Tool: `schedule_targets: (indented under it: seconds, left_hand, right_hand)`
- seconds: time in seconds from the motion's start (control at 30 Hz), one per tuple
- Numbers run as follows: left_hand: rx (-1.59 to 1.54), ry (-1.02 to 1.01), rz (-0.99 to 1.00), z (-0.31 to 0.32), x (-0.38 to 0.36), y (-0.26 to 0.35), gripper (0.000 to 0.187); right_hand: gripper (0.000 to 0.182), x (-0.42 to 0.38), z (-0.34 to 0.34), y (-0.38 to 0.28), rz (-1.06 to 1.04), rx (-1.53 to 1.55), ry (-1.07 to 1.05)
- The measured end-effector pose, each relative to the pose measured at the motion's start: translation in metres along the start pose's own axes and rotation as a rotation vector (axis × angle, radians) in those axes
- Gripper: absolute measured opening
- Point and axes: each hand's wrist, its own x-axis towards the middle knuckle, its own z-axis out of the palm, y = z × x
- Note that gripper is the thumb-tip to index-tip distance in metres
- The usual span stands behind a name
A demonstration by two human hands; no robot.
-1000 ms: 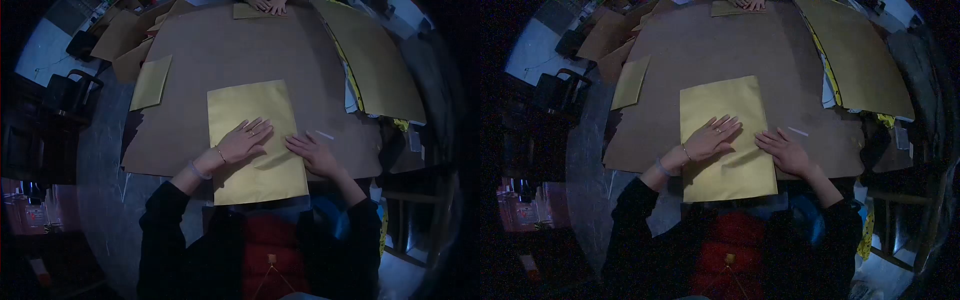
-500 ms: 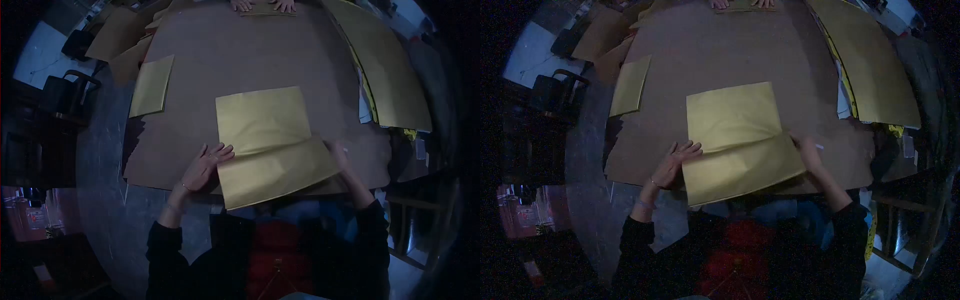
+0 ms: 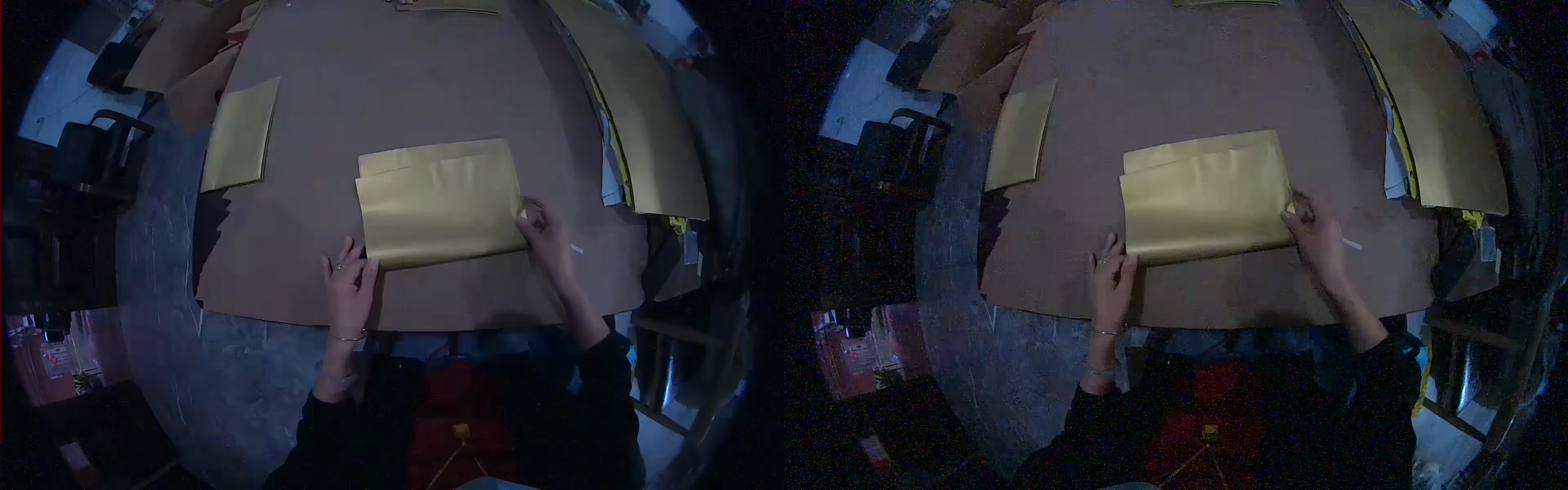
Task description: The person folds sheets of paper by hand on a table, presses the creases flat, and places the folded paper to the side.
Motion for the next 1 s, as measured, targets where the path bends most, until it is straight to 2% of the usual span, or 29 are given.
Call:
schedule_targets:
  seconds: [0.03,0.07,0.2,0.27,0.3,0.4,0.43,0.57,0.7,0.8,0.93,1.0]
  left_hand:
    - [0.014,0.082,0.010,0.004,0.000,0.001,0.022]
    - [0.060,0.073,0.000,0.005,0.002,0.000,0.023]
    - [0.116,0.111,-0.026,0.010,0.008,0.006,0.029]
    - [0.149,0.123,-0.022,0.011,0.010,0.009,0.031]
    - [0.151,0.118,-0.021,0.011,0.009,0.009,0.031]
    - [0.235,0.135,-0.030,0.011,0.011,0.011,0.030]
    - [0.238,0.134,-0.030,0.012,0.012,0.011,0.030]
    - [0.307,0.203,-0.014,0.019,0.013,0.006,0.030]
    - [0.313,0.206,-0.039,0.020,0.013,0.008,0.030]
    - [0.305,0.217,-0.056,0.021,0.016,0.008,0.032]
    - [0.247,0.244,-0.048,0.021,0.016,0.007,0.033]
    - [0.294,0.247,-0.043,0.020,0.017,0.009,0.032]
  right_hand:
    - [0.037,0.000,0.002,0.003,-0.014,0.009,0.024]
    - [0.035,-0.003,0.003,0.003,0.063,0.028,0.046]
    - [0.032,-0.006,0.007,-0.004,0.042,-0.010,0.127]
    - [0.031,0.001,0.012,0.009,-0.092,-0.035,0.193]
    - [0.029,-0.002,0.008,-0.006,-0.062,-0.134,0.181]
    - [0.029,0.001,0.011,0.001,-0.023,-0.079,0.159]
    - [0.025,0.003,0.011,0.001,-0.066,-0.158,0.173]
    - [0.015,-0.001,0.013,-0.018,-0.076,-0.136,0.180]
    - [0.015,0.004,0.016,-0.012,-0.194,-0.292,0.202]
    - [0.017,0.005,0.019,-0.011,-0.083,-0.320,0.222]
    - [0.018,0.006,0.017,-0.006,-0.073,-0.301,0.217]
    - [0.017,0.007,0.016,-0.008,-0.139,-0.251,0.236]
